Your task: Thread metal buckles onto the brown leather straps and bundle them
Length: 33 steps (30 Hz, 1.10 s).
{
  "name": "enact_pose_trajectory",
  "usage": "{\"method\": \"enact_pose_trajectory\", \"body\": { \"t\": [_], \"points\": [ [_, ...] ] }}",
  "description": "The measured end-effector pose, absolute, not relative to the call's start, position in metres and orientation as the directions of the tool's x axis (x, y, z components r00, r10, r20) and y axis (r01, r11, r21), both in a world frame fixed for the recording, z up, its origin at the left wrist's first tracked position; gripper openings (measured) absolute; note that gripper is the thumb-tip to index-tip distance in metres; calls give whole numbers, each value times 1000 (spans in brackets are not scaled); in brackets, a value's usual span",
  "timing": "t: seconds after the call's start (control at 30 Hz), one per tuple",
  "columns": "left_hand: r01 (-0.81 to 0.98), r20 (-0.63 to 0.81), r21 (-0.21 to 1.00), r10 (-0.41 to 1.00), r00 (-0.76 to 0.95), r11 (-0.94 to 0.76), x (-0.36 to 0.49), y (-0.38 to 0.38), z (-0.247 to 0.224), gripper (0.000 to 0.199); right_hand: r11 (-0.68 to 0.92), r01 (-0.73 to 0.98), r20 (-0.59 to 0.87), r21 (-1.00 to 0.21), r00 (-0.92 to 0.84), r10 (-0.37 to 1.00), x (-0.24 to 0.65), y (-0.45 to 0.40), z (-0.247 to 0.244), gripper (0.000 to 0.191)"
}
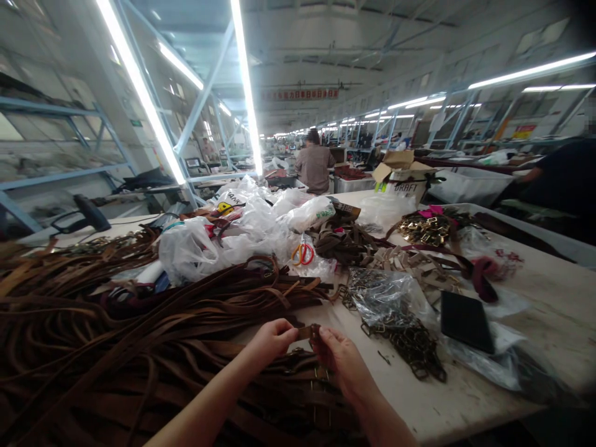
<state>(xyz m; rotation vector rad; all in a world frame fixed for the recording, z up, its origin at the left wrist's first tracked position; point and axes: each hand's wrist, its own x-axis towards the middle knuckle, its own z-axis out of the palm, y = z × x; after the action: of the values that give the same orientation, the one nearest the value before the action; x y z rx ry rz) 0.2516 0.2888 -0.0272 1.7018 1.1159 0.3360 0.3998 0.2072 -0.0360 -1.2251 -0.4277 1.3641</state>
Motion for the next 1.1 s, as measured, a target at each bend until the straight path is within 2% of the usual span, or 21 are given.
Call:
{"method": "enact_pose_trajectory", "body": {
  "t": [0.13,0.3,0.4,0.5,0.63,0.73,0.87,0.93,1.03,1.1],
  "points": [
    [411,-270,912,743,612,-7,247,285,-24,34,-255,-492,-376,-833,163,912,388,209,-38,31],
    [296,-108,953,829,548,-71,243,281,-29,30,-275,-358,-324,-892,83,942,373,221,-41,34],
    [336,-16,920,836,549,-203,237,282,-32,29,-261,-248,-287,-933,72,955,368,234,-46,39],
    [394,116,841,835,539,-371,231,285,-30,19,-249,-180,-269,-952,97,958,367,246,-55,36],
    [356,216,825,827,519,-439,227,290,-25,17,-276,-167,-297,-946,112,948,367,257,-72,31],
    [366,220,810,816,535,-459,225,295,-25,10,-301,-166,-321,-939,105,941,367,261,-84,30],
    [453,169,732,781,602,-508,220,300,-31,19,-297,-163,-315,-941,98,944,366,261,-85,29],
    [446,175,710,750,638,-545,219,299,-30,13,-297,-159,-314,-942,98,944,365,261,-82,29],
    [381,175,761,731,660,-525,221,294,-24,10,-319,-162,-336,-934,89,938,364,260,-76,27],
    [380,100,811,745,659,-444,222,291,-18,9,-340,-169,-356,-925,79,931,363,261,-73,25]
  ]
}}
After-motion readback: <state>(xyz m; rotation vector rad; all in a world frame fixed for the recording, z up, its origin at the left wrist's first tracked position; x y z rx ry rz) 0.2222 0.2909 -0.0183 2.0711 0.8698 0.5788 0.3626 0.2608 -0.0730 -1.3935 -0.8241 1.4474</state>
